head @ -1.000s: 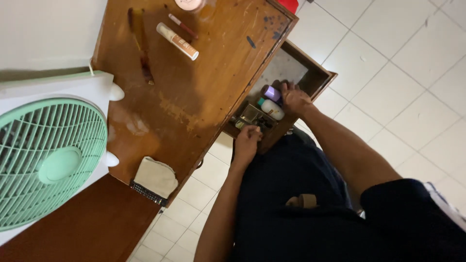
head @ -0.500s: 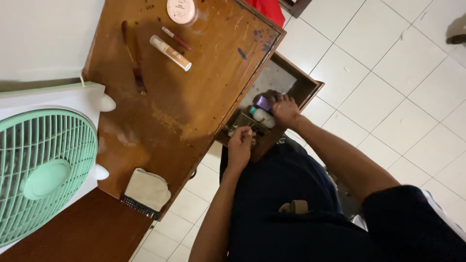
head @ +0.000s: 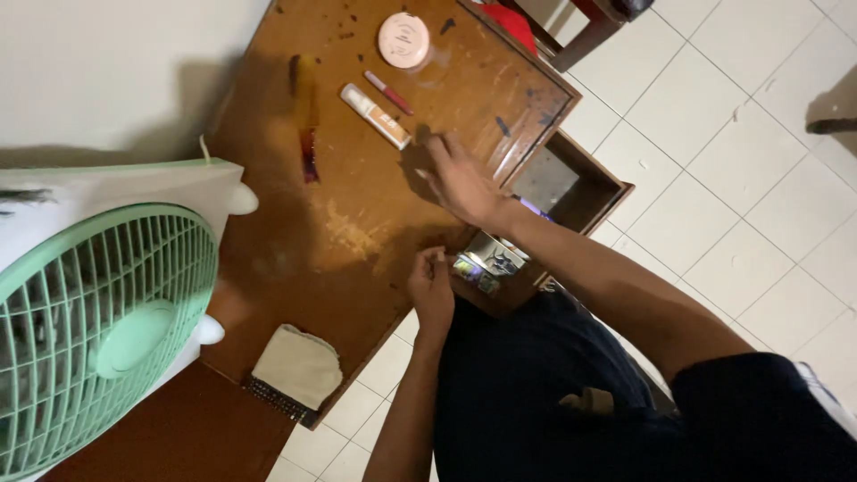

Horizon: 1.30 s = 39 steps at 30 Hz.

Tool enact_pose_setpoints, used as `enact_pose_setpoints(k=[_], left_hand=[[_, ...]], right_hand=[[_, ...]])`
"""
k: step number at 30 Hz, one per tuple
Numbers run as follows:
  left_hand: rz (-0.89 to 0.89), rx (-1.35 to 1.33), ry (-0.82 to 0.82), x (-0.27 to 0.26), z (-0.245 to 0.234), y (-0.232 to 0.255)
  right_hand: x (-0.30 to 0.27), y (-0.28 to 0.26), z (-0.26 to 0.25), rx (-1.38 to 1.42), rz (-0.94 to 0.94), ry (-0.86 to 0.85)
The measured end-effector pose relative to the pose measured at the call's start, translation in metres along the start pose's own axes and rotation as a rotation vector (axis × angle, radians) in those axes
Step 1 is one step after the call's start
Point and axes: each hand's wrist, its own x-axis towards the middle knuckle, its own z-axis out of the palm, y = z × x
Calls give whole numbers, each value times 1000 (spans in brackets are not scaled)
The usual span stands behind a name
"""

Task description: The person cleans and tidies a room by smoothing a blanket, then organizing a dresser drawer by hand, placing bottles, boxes, tubes, lids, and a brush inside. Next, the person wipes a table and a remote with a paper towel, and finally sweeps the floor with a broom.

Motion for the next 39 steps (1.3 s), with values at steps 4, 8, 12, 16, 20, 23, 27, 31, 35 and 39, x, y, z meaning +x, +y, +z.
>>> enact_pose_setpoints(k=[4, 8, 12, 16, 20, 23, 27, 31, 35, 39], left_hand=[[26, -56, 17, 20, -32, -2], [156, 81, 9, 38, -58, 18], [242, 91, 37, 55, -67, 38], [514, 439, 19, 54, -47, 103], [1023, 859, -334, 44, -19, 150], [1178, 931, -645, 47, 9, 145], [1231, 1029, -861, 42, 58, 147], [1217, 1332, -1022, 47, 98, 113], [1190, 1425, -1090, 55, 132, 64], [1175, 1416, -1088, 73, 176, 20]], right_hand=[[50, -5, 48, 70, 67, -77], [60, 38, 111, -157, 190, -89], [34, 16, 81, -237, 285, -110], [-20, -17, 28, 95, 283, -37], [-98, -9, 8, 305, 283, -71], [-141, -4, -7, 277, 295, -42], [-178, 2, -32, 300, 343, 71], [-213, 29, -45, 230, 382, 119], [-236, 59, -54, 113, 426, 92], [-243, 77, -73, 22, 435, 176]])
